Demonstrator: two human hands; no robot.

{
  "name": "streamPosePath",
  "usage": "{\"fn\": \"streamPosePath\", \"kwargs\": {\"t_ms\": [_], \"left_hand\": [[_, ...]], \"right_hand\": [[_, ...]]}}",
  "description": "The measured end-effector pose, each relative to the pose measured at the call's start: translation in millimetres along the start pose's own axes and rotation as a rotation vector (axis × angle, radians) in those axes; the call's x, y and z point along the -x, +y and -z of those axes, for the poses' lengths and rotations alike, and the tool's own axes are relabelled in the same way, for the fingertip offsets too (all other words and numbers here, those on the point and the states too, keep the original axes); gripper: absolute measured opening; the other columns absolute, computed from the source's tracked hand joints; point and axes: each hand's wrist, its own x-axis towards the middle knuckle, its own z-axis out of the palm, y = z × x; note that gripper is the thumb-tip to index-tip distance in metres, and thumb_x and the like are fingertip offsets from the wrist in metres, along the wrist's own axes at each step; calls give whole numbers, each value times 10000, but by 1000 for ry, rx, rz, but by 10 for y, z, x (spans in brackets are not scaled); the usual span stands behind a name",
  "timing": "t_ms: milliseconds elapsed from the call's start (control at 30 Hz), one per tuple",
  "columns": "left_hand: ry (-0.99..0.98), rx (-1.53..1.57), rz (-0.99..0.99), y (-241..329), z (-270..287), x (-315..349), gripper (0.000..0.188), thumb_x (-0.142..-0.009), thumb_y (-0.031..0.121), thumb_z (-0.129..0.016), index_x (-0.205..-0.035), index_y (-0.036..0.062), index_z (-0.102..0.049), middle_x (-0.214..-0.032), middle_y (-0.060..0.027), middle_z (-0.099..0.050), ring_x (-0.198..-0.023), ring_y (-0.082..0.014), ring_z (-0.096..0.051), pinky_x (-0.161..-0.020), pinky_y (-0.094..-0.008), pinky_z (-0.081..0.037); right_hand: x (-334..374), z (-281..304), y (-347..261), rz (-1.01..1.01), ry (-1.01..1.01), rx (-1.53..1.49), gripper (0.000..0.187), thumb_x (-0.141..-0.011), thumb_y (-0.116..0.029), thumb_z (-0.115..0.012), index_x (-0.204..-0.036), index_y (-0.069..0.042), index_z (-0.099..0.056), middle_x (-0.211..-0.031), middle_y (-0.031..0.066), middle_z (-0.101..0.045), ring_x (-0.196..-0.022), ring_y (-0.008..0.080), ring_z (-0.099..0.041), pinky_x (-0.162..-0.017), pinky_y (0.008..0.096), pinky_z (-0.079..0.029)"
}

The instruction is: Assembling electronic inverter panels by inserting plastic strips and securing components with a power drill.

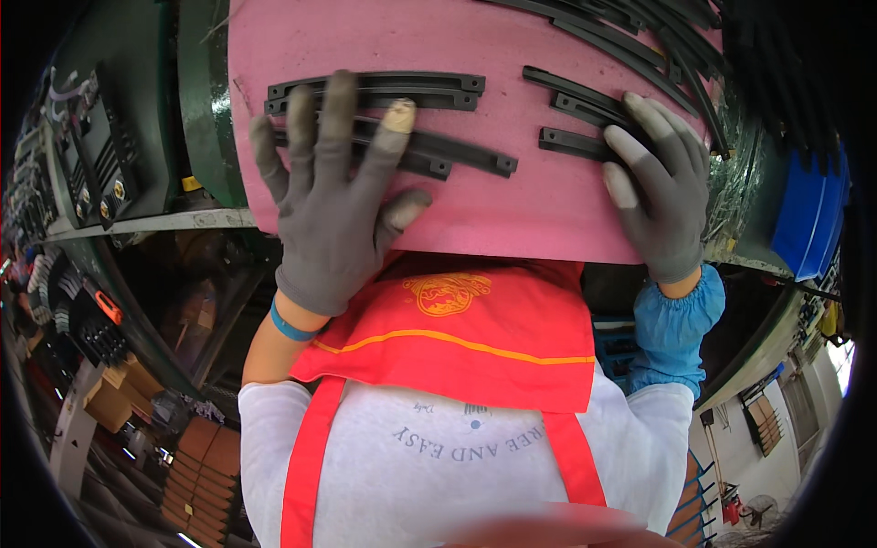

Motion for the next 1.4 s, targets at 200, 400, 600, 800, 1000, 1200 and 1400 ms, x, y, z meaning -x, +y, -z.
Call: {"fn": "streamPosePath", "kwargs": {"t_ms": [200, 400, 600, 800, 1000, 1200, 1400], "left_hand": [[354, 231, 278, -252, -156, 62, 716, -879, 504, -683, -1480, 167, -491, -1562, -329, -250, -1451, -459, -271, -1169, -543, -231], [160, 219, 177, -349, -160, 242, 582, -884, 386, -702, -1396, 135, -583, -1511, -266, -399, -1373, -449, -415, -1148, -511, -301], [256, 291, 260, -237, -148, 320, 528, -925, 410, -646, -1378, 142, -602, -1517, -249, -404, -1381, -440, -407, -1135, -533, -309], [206, 87, 109, -124, -89, 91, 541, -1000, 552, -459, -1379, 194, -603, -1548, -186, -397, -1450, -414, -310, -1180, -533, -207], [52, 136, 89, 42, -174, -177, 674, -977, 572, -477, -1430, 76, -527, -1532, -228, -399, -1436, -426, -330, -1191, -540, -179], [98, 89, 130, 36, -214, -275, 651, -964, 551, -512, -1453, 122, -510, -1532, -210, -400, -1424, -409, -340, -1191, -547, -162], [169, 61, 113, 272, -94, -301, 676, -957, 556, -521, -1468, 113, -490, -1590, -211, -312, -1478, -418, -239, -1197, -567, -82]], "right_hand": [[-60, -123, -404, -18, 88, -12, 230, -740, -226, -786, -959, -179, -731, -1269, 49, -644, -1221, 297, -553, -1071, 471, -364], [-195, -318, -571, -38, 105, -16, 220, -672, -273, -818, -854, -230, -703, -1265, -13, -651, -1258, 262, -526, -1130, 485, -292], [-456, -273, -616, 78, 27, -47, 197, -708, -250, -801, -872, -201, -704, -1229, 1, -669, -1234, 270, -545, -1116, 501, -309], [-665, -55, -244, 54, 104, 36, 178, -854, -113, -686, -1030, -100, -712, -1163, 55, -681, -1107, 287, -622, -955, 423, -467], [-452, 144, -8, -101, 0, -1, 193, -875, -59, -674, -1062, -63, -719, -1058, 101, -683, -970, 298, -642, -842, 380, -498], [-156, 99, 74, -155, -30, -131, 206, -848, -79, -702, -1051, -104, -729, -1006, 81, -669, -941, 296, -629, -825, 388, -491], [-26, 206, 272, -147, 74, -69, 219, -835, -136, -732, -1051, -104, -727, -1024, 69, -674, -961, 288, -626, -841, 384, -479]]}}
